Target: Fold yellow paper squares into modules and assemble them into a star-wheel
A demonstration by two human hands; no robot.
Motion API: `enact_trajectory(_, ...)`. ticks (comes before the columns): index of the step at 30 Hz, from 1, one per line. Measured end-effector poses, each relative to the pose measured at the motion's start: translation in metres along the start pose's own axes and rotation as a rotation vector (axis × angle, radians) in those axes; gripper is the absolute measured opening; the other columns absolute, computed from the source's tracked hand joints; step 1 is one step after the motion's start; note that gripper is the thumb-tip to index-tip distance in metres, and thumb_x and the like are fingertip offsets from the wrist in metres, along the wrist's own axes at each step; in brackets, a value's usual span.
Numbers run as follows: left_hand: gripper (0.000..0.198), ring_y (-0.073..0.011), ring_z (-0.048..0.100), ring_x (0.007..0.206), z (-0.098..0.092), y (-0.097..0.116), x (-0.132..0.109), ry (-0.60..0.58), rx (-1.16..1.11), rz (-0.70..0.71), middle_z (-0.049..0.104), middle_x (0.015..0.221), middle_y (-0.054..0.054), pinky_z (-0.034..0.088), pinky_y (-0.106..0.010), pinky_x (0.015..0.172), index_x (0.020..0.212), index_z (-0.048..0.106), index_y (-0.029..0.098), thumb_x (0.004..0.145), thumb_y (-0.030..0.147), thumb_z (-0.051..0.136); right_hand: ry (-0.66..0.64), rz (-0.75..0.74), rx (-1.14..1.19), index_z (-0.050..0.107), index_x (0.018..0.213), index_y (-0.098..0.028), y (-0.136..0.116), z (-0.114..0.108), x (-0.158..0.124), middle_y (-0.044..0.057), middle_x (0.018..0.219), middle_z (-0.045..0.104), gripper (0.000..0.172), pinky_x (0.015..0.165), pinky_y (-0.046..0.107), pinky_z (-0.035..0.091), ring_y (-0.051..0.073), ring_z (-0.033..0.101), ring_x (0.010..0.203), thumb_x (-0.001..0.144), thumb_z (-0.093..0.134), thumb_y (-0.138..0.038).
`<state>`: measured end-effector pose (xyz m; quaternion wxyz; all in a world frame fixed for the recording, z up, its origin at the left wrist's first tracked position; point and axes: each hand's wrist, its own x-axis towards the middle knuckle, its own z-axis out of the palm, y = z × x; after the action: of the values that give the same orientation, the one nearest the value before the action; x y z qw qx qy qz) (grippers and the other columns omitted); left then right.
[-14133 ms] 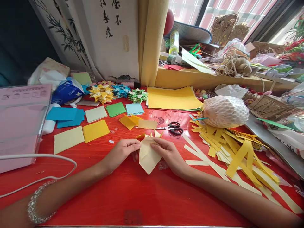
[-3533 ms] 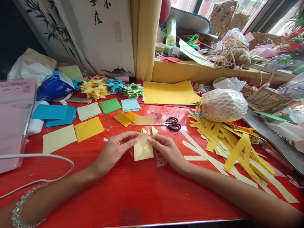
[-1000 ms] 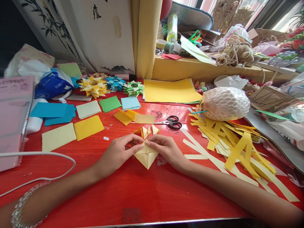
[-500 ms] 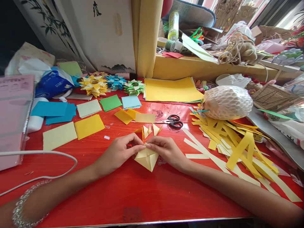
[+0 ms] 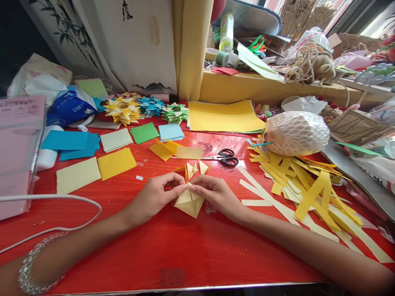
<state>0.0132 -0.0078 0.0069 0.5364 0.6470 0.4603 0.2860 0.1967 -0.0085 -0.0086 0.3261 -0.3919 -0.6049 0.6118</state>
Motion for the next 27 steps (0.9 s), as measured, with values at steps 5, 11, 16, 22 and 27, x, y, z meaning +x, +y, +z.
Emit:
enact_trajectory(5, 0.023, -0.0117, 0.049, 0.066, -0.0004, -0.0001, 0.0005, 0.04, -0.004, 0.0, 0.052, 0.073, 0.002, 0.041, -0.02, 0.058, 0.078, 0.054, 0.017, 0.08, 0.04, 0.051, 0.012, -0.001, 0.078, 0.057, 0.093, -0.018, 0.002, 0.0009, 0.0008, 0.001, 0.077, 0.059, 0.025, 0.06, 0.021, 0.041, 0.011, 0.054, 0.069, 0.077, 0.06, -0.036)
enact_trajectory(11, 0.02, -0.0099, 0.048, 0.063, -0.0008, -0.0005, 0.0008, -0.001, -0.068, -0.018, 0.051, 0.071, 0.003, 0.04, -0.019, 0.056, 0.079, 0.053, 0.018, 0.081, 0.038, 0.052, -0.006, -0.027, 0.069, 0.05, 0.109, -0.021, 0.0014, -0.0001, 0.0004, -0.002, 0.07, 0.057, 0.035, 0.049, 0.018, 0.036, 0.008, 0.05, 0.058, 0.078, 0.059, -0.033)
enact_trajectory(16, 0.022, -0.0087, 0.046, 0.056, -0.0008, 0.0001, -0.0005, -0.036, -0.054, -0.024, 0.05, 0.067, 0.004, 0.037, -0.019, 0.052, 0.078, 0.054, 0.018, 0.082, 0.039, 0.051, -0.023, -0.033, 0.079, 0.048, 0.11, -0.021, 0.0008, 0.0006, 0.0004, -0.003, 0.066, 0.055, 0.036, 0.048, 0.018, 0.034, 0.008, 0.047, 0.056, 0.078, 0.059, -0.032)
enact_trajectory(22, 0.027, -0.0094, 0.045, 0.054, -0.0004, 0.0011, -0.0002, -0.055, -0.018, -0.061, 0.046, 0.059, 0.005, 0.037, -0.02, 0.051, 0.072, 0.051, 0.018, 0.085, 0.041, 0.044, -0.012, -0.042, 0.08, 0.046, 0.109, -0.021, 0.0018, 0.0014, 0.0001, -0.005, 0.063, 0.05, 0.034, 0.047, 0.018, 0.031, 0.007, 0.044, 0.055, 0.079, 0.058, -0.032)
enact_trajectory(27, 0.026, -0.0095, 0.046, 0.052, -0.0009, -0.0008, 0.0014, -0.064, 0.019, -0.054, 0.046, 0.058, 0.005, 0.037, -0.019, 0.047, 0.073, 0.052, 0.018, 0.082, 0.041, 0.049, 0.006, -0.058, 0.1, 0.045, 0.106, -0.021, 0.0024, 0.001, 0.0009, -0.005, 0.063, 0.048, 0.03, 0.049, 0.019, 0.031, 0.007, 0.043, 0.054, 0.08, 0.057, -0.032)
